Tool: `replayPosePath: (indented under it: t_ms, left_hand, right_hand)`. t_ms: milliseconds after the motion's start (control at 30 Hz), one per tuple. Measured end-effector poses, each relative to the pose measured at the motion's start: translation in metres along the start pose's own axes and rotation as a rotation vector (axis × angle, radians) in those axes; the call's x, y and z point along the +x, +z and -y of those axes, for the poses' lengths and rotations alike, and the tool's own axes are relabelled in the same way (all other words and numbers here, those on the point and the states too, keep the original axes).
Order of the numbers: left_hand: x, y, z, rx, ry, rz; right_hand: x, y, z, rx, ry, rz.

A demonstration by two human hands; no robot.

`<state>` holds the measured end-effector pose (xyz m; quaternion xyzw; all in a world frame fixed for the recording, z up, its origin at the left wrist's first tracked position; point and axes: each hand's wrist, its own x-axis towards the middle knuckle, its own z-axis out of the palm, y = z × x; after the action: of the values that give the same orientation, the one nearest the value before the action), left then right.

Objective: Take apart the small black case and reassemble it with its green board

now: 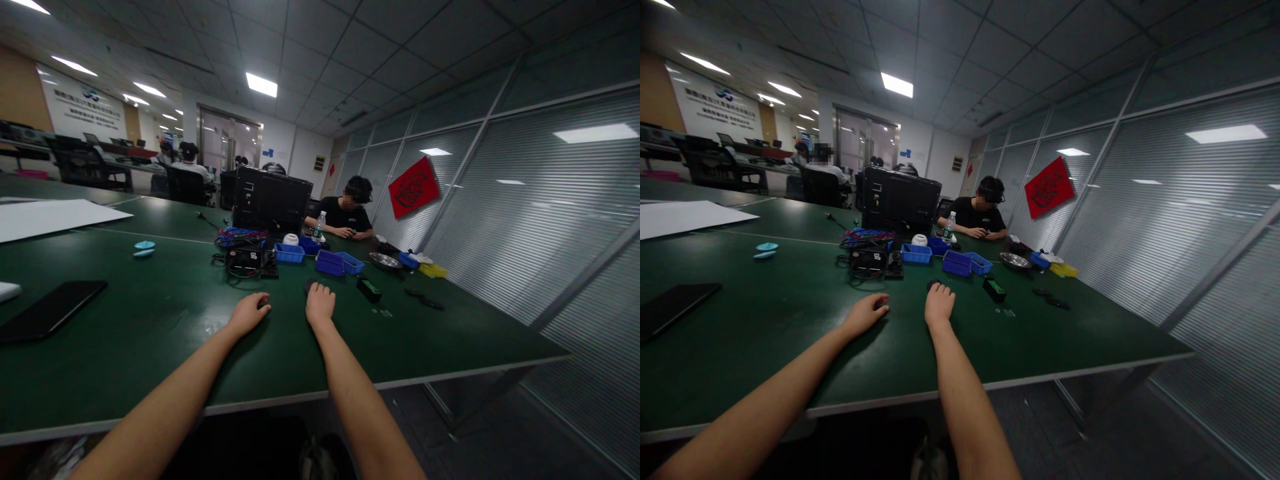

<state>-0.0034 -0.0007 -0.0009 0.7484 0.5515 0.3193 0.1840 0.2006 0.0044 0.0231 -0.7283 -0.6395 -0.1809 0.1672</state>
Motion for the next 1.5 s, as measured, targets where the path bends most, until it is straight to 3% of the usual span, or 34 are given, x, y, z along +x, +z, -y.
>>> replayPosePath:
  t_ms: [233, 367, 433, 500, 633, 967, 1200, 1367, 1500]
  left_hand:
    - [-0.002, -0.002, 0.0, -0.004, 0.014, 0.0]
    - [-0.001, -0.001, 0.001, -0.008, 0.016, 0.004]
    - [0.0, -0.001, 0.002, -0.007, 0.014, 0.005]
    - [0.0, 0.0, 0.003, -0.007, 0.012, 0.007]
    - [-0.001, -0.001, 0.002, -0.006, 0.009, 0.018]
    - [-0.002, -0.003, -0.003, -0.011, -0.01, -0.001]
    - [-0.001, 0.003, -0.004, -0.039, 0.003, -0.102]
    - [-0.001, 0.003, -0.009, -0.014, 0.042, -0.188]
    - [-0.002, 0.002, -0.011, -0.01, 0.002, -0.181]
  right_hand:
    - [-0.011, -0.01, 0.021, 0.063, -0.142, -0.012]
    - [-0.001, -0.008, 0.004, 0.261, 0.074, -0.018]
    - [0.006, -0.001, -0.006, 0.391, 0.248, 0.047]
    - [0.012, 0.006, -0.013, 0.515, 0.309, 0.156]
    - [0.016, 0.014, -0.013, 0.593, 0.223, 0.249]
    - [0.004, 0.009, 0.009, 0.621, 0.114, 0.248]
    - [-0.006, 0.012, 0.033, 0.833, 0.031, 0.225]
    - [-0.011, 0.017, 0.045, 1.162, -0.108, 0.467]
    - [-0.012, 0.019, 0.048, 1.312, -0.131, 0.522]
